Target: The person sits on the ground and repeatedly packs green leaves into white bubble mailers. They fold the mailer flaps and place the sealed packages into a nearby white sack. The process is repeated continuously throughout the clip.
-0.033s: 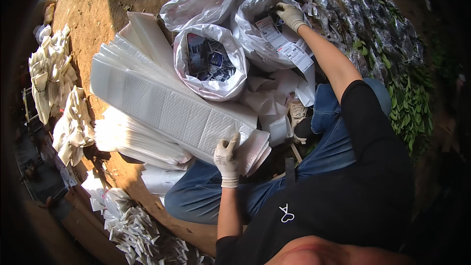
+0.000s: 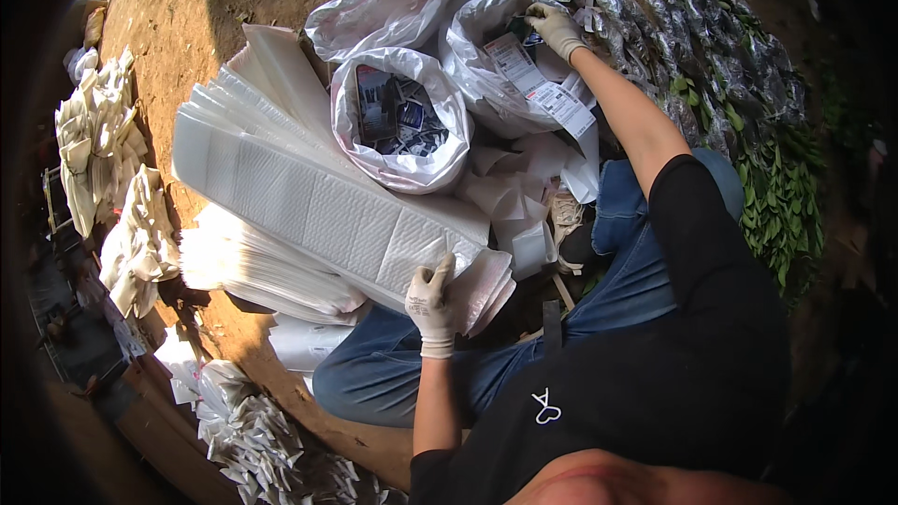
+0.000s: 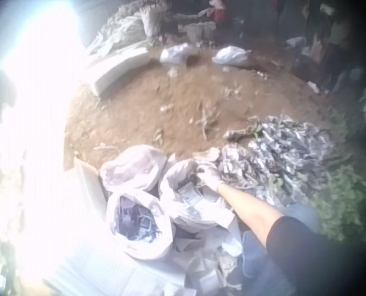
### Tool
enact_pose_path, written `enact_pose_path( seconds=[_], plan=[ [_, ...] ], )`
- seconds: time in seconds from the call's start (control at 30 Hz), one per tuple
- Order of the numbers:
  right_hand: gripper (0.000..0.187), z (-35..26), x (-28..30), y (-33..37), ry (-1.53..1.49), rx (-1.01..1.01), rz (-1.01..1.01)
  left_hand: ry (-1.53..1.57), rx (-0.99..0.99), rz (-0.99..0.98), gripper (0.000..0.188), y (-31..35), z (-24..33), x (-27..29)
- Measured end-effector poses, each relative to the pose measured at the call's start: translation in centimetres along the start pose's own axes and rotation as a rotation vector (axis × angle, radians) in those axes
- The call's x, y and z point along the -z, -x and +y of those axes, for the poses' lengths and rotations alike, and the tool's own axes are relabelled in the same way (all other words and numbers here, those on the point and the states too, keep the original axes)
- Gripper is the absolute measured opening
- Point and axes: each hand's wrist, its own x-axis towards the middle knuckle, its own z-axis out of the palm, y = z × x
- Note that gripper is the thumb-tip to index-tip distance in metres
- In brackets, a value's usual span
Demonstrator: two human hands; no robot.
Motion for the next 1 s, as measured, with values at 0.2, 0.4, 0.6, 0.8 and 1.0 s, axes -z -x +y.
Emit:
enact_pose_path(
  seconds=[0.2,0.4,0.6,0.8,1.0],
  plan=[
    [0.012,-13.3,4.6,9.2,-0.481,0.021,0.599,-0.008,-0.034,0.177,0.038,-0.8,2.6,1.0],
    [0.015,-25.8,5.8,38.9,-0.079,1.012,-0.028,0.328,-0.126,0.382,0.037,-2.1,3.6,3.0],
    [0.024,-23.2,5.0,42.8,-0.155,0.511,-0.366,0.615,-0.070,0.146,0.042,-0.2,5.6,4.9],
    [0.025,-25.7,13.7,41.6,-0.361,0.864,-0.472,0.328,-0.207,0.348,0.041,0.3,5.1,9.1],
    [0.032,-11.4,20.8,18.2,-0.274,0.200,-0.044,0.220,-0.149,0.191,0.040,0.7,2.0,5.3]
  ],
)
